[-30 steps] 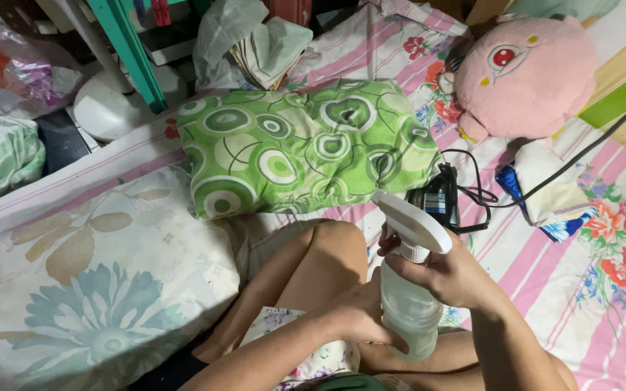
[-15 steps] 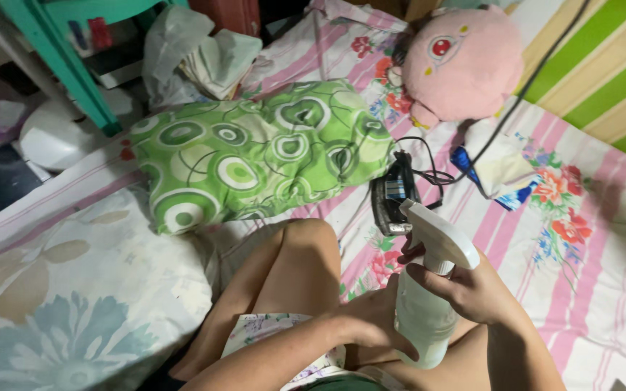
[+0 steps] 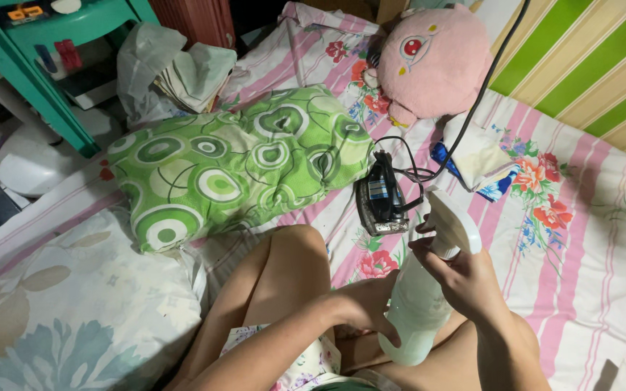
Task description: The person places a pillowcase over a pillow and then irons the pillowcase by hand using a clothes iron and a spray bottle.
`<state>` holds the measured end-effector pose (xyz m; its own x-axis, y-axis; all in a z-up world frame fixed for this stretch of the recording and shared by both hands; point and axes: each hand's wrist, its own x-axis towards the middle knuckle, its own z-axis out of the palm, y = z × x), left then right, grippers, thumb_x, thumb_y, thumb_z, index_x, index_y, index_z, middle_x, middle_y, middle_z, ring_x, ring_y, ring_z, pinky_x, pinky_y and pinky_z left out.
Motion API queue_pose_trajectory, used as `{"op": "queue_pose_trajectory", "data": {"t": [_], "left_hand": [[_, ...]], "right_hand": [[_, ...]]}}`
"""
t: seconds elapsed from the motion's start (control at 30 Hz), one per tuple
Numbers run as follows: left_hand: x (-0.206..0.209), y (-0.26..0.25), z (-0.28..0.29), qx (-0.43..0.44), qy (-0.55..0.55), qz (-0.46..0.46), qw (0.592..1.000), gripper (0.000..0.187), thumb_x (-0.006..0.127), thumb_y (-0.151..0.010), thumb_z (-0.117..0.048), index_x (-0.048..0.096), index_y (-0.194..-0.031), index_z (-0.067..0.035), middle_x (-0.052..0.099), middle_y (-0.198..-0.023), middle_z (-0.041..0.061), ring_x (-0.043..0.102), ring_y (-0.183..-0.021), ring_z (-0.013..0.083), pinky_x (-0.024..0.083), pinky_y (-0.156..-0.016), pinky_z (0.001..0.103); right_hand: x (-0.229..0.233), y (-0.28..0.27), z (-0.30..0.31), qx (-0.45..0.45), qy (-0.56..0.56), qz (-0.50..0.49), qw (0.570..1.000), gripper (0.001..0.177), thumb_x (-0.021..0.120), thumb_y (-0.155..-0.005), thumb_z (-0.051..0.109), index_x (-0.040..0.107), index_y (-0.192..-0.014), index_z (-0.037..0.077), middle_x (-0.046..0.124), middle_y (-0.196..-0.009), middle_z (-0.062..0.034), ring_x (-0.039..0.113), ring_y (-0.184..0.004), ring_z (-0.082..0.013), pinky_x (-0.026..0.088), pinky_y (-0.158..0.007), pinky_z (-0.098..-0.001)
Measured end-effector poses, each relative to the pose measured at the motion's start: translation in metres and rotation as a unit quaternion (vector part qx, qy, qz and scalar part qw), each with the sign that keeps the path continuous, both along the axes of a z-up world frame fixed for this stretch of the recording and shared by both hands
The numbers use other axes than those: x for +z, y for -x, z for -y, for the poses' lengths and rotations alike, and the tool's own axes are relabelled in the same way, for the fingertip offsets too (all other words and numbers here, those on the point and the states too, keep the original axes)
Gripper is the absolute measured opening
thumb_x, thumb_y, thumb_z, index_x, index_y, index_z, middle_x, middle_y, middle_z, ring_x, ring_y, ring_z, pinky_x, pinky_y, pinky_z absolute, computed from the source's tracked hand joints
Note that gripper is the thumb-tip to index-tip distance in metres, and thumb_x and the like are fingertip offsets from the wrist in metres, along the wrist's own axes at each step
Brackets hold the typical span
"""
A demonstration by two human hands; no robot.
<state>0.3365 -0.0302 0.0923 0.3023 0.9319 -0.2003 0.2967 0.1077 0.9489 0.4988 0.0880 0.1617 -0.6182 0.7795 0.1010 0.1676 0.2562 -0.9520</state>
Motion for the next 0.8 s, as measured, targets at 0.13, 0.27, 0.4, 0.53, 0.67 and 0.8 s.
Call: {"op": "queue_pose_trajectory", "data": {"t": [0.13,0.27,0.4,0.53,0.67,0.8], "left_hand": [[-0.014,0.000,-0.009,0.001,-0.085,0.013,0.996,0.111,0.092,-0.058,-0.032,0.037,-0.149,0.000,0.067,-0.129,0.020,0.066,-0.116,0.0291,0.053,-0.097,0.039],[-0.017,-0.007,-0.014,0.025,-0.091,0.084,0.992,0.108,0.091,-0.060,-0.041,0.044,-0.148,0.000,0.067,-0.133,0.019,0.067,-0.121,0.0302,0.053,-0.102,0.039],[-0.015,-0.013,-0.033,0.066,-0.115,-0.005,0.991,0.107,0.092,-0.059,-0.045,0.047,-0.147,-0.005,0.067,-0.134,0.017,0.066,-0.123,0.0312,0.051,-0.103,0.041],[-0.021,-0.032,-0.070,0.128,-0.123,-0.001,0.984,0.103,0.091,-0.058,-0.045,0.052,-0.147,-0.012,0.068,-0.133,0.013,0.067,-0.121,0.0282,0.053,-0.100,0.040],[-0.023,-0.051,-0.120,0.203,-0.130,0.071,0.968,0.087,0.088,-0.060,-0.046,0.062,-0.137,-0.014,0.077,-0.119,0.008,0.074,-0.110,0.0241,0.058,-0.094,0.038],[-0.017,-0.056,-0.179,0.290,-0.195,0.025,0.937,0.085,0.087,-0.064,-0.052,0.062,-0.134,-0.012,0.077,-0.115,0.010,0.076,-0.104,0.0263,0.060,-0.089,0.039]], "right_hand": [[0.003,0.003,0.006,-0.017,-0.022,0.016,0.999,0.040,0.071,-0.088,0.001,0.061,-0.126,0.001,0.072,-0.104,-0.0066,0.070,-0.097,-0.0147,0.061,-0.077,-0.0338],[0.010,0.001,0.009,-0.003,-0.078,-0.014,0.997,0.056,0.071,-0.086,0.001,0.053,-0.139,0.002,0.068,-0.115,-0.0041,0.072,-0.098,-0.0139,0.060,-0.080,-0.0304],[0.001,-0.007,-0.006,-0.055,-0.117,-0.066,0.989,0.062,0.071,-0.088,0.000,0.047,-0.145,-0.001,0.060,-0.130,-0.0065,0.068,-0.096,-0.0145,0.057,-0.083,-0.0284],[-0.016,-0.031,-0.045,-0.131,-0.125,-0.062,0.981,0.064,0.077,-0.092,0.008,0.044,-0.146,-0.001,0.061,-0.121,-0.0125,0.066,-0.106,-0.0165,0.056,-0.088,-0.0321],[-0.058,-0.055,-0.094,-0.234,-0.261,-0.007,0.936,0.076,0.081,-0.096,0.014,0.041,-0.159,0.003,0.042,-0.137,-0.0182,0.051,-0.133,-0.0271,0.045,-0.113,-0.0415],[-0.131,-0.059,-0.115,-0.200,-0.136,-0.061,0.968,0.114,0.082,-0.082,0.027,0.009,-0.166,0.003,0.039,-0.140,-0.0201,0.042,-0.136,-0.0325,0.043,-0.110,-0.0428]]}}
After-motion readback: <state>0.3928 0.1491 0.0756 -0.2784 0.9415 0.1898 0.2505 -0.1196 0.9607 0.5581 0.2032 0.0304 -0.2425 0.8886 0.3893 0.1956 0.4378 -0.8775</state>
